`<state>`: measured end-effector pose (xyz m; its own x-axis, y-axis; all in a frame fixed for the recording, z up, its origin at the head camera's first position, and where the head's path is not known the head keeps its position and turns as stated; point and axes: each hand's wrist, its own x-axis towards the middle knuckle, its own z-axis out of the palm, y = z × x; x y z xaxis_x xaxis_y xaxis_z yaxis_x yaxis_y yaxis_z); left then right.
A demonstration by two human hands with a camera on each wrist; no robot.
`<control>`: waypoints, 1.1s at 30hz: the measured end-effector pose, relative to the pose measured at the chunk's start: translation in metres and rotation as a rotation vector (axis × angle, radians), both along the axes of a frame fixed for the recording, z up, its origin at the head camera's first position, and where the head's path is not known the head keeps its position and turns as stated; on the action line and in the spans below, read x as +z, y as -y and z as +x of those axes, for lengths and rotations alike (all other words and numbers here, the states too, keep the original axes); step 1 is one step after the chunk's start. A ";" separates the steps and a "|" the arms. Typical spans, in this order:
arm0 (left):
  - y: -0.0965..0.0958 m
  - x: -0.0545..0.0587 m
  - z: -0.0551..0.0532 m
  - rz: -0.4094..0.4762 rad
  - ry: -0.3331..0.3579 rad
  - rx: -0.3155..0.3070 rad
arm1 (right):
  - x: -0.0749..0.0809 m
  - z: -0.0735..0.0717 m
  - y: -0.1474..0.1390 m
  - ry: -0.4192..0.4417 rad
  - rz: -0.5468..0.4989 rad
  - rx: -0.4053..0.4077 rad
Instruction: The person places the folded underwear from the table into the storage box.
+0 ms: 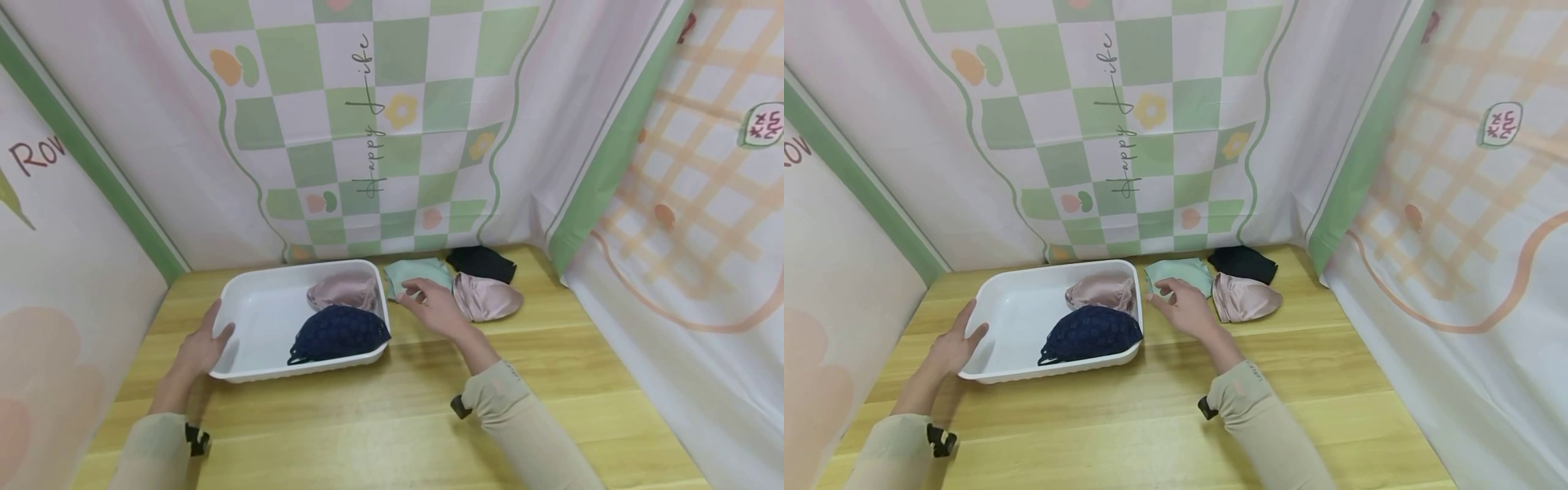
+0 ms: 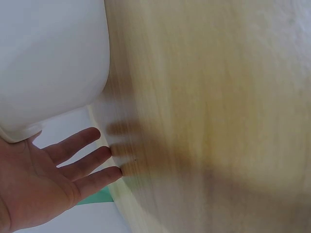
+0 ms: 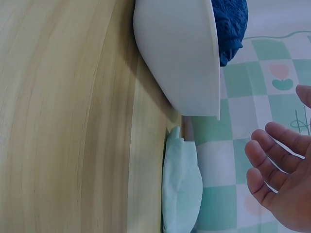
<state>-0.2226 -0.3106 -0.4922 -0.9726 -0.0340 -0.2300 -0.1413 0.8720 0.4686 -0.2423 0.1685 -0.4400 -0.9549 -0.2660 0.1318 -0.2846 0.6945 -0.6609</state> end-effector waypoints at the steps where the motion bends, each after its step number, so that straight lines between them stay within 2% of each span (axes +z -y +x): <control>1: 0.000 0.000 0.000 -0.001 -0.002 -0.001 | 0.000 0.000 -0.001 0.007 -0.004 -0.004; 9: -0.001 0.000 0.001 0.005 0.005 0.004 | -0.003 -0.001 -0.011 0.010 -0.012 -0.003; 24: -0.002 -0.001 0.000 0.000 0.004 0.010 | 0.001 -0.001 -0.024 0.035 -0.066 -0.011; 33: -0.002 -0.001 0.000 0.007 0.000 0.011 | 0.001 -0.001 -0.033 0.029 -0.070 -0.050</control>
